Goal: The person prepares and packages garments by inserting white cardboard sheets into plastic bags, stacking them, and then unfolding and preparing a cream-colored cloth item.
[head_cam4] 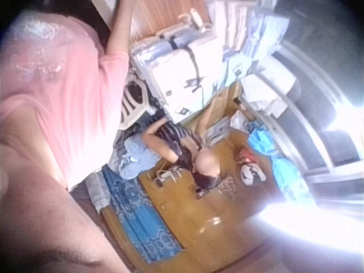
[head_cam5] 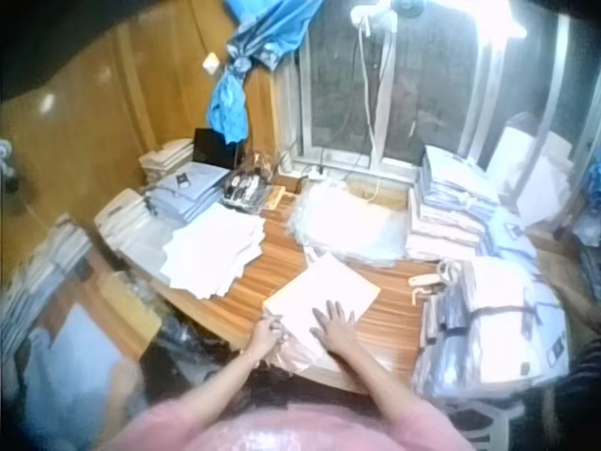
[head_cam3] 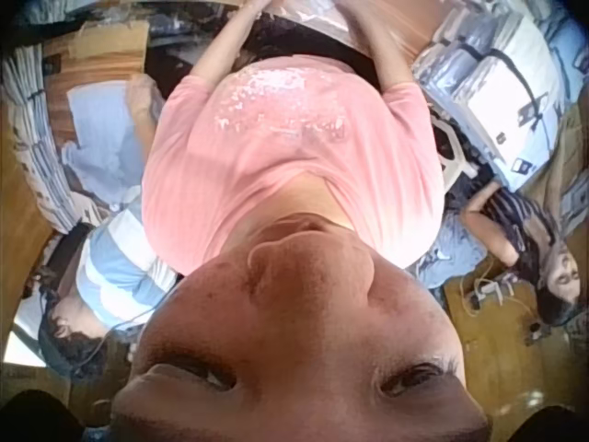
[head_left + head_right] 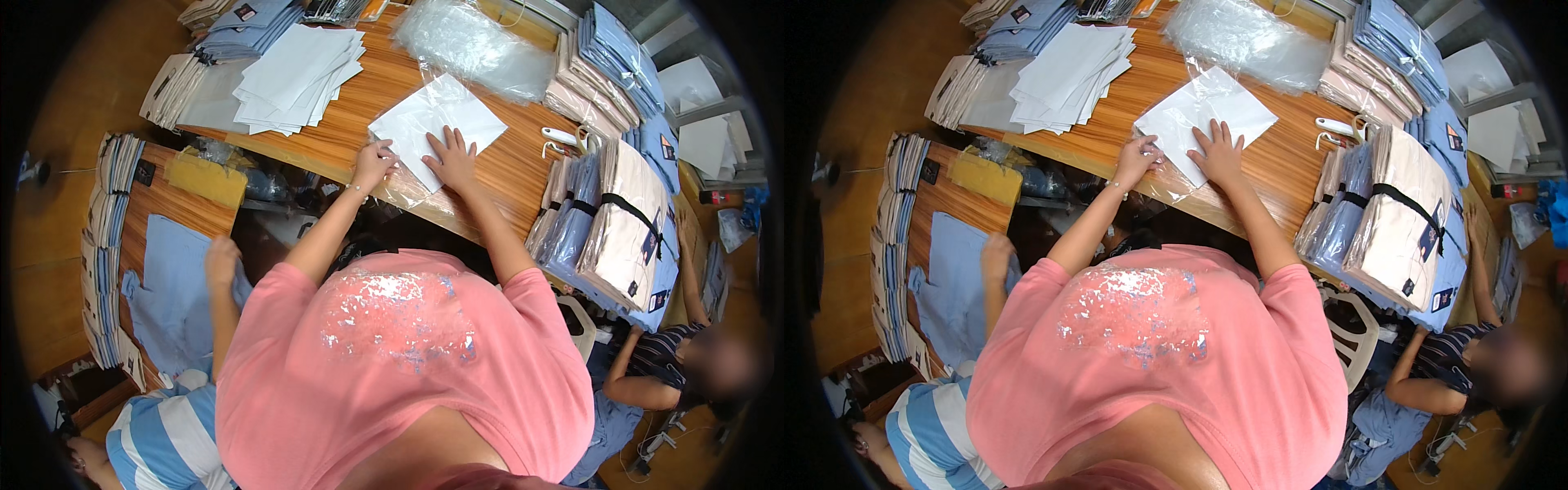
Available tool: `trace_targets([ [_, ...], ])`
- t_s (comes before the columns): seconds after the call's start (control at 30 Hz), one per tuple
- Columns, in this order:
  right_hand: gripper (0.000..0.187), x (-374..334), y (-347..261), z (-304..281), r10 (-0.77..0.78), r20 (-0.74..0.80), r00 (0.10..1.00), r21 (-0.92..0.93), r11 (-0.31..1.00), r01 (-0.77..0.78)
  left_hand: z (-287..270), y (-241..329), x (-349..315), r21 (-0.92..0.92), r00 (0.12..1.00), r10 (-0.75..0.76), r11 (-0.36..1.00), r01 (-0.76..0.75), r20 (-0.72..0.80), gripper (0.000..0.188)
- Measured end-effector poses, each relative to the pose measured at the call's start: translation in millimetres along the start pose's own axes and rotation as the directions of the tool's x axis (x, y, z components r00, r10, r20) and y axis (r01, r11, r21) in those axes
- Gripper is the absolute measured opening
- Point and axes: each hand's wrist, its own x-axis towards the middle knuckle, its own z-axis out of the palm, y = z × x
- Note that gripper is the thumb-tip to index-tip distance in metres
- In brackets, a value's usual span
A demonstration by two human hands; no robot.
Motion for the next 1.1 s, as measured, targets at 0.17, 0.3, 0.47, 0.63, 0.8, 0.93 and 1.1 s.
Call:
trace_targets([
  [0.17, 0.055, -5, -14, -3, 0.08, 0.051, 0.996, 0.032, 0.996, -0.081, 23, 2, -16, -0.047, 0.954, 0.078, 0.994, -0.095, -0.291, 0.04],
  [0.3, 0.055, -2, -14, 12, -0.037, -0.001, 0.999, 0.04, 0.998, 0.037, 17, -12, -23, -0.042, 0.968, 0.047, 0.997, -0.059, -0.247, 0.034],
  [0.47, 0.056, 25, 36, -39, -0.157, -0.134, 0.978, -0.208, 0.97, 0.128, 3, -2, -50, 0.819, 0.839, 0.399, 0.285, -0.498, 0.371, 0.035],
  [0.63, 0.041, -22, -31, -45, -0.21, 0.07, 0.975, 0.199, 0.961, 0.192, 5, 2, -63, 0.851, 0.815, 0.363, 0.097, -0.516, 0.453, 0.038],
  [0.8, 0.037, -96, -33, -25, -0.184, -0.064, 0.981, 0.093, 0.977, 0.19, 10, 9, -57, 0.783, 0.813, 0.255, 0.233, -0.576, 0.523, 0.051],
  [0.93, 0.047, -120, -21, -29, -0.18, -0.161, 0.97, -0.116, 0.98, 0.163, -7, 21, -65, 0.681, 0.691, 0.261, 0.141, -0.718, 0.674, 0.06],
  [1.1, 0.045, -139, -31, -28, -0.219, -0.065, 0.973, 0.061, 0.973, 0.223, -12, -1, -67, 0.574, 0.63, 0.324, 0.259, -0.777, 0.706, 0.035],
])
